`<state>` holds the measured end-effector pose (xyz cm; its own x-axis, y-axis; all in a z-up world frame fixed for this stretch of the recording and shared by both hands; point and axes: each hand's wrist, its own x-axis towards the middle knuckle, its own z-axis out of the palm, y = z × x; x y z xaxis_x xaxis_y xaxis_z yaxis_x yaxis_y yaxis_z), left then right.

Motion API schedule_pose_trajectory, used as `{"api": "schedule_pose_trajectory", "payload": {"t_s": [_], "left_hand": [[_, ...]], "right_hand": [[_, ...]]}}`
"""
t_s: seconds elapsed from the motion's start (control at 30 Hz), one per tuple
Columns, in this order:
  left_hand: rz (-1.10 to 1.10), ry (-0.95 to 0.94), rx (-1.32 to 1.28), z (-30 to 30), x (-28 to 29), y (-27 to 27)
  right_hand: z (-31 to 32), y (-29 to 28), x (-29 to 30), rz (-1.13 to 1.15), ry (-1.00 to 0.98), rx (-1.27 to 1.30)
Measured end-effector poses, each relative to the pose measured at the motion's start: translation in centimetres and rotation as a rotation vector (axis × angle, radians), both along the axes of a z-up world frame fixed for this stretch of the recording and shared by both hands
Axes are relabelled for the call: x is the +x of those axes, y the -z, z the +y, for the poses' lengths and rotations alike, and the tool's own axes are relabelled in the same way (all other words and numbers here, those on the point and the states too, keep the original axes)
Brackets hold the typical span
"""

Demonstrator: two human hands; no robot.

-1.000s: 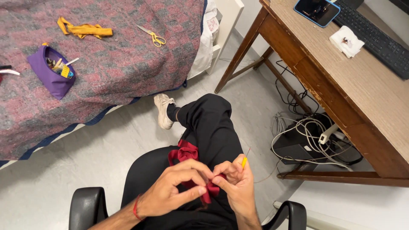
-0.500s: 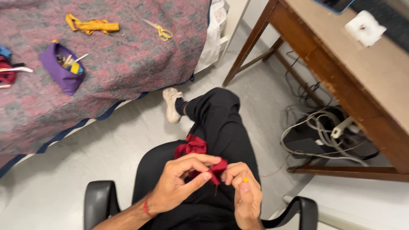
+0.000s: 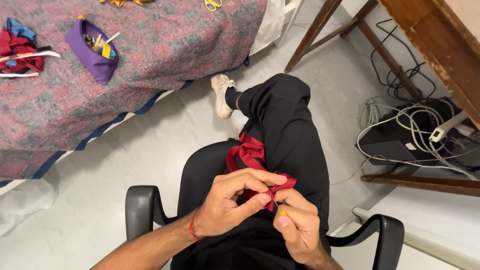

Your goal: Sewing a red ribbon using a needle and thread while seated.

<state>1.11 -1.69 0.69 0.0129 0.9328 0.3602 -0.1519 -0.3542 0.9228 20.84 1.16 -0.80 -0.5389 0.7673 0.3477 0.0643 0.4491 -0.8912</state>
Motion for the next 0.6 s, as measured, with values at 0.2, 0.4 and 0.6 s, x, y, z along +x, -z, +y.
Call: {"api": "schedule_pose_trajectory", "payload": {"t_s": [0.2, 0.4, 0.6], "left_hand": [[-0.052, 0.035, 0.009, -0.13, 0.08, 0.11], [-0.033, 0.044, 0.012, -0.14, 0.01, -0.01], [-0.002, 0.036, 0.022, -0.08, -0.06, 0.02]], "right_hand": [[-0.28, 0.33, 0.24, 0.047, 0.005, -0.047], [-0.16, -0.01, 0.20, 0.037, -0.017, -0.057], [-0.18, 0.35, 0.49, 0.019, -0.025, -0.075]]}}
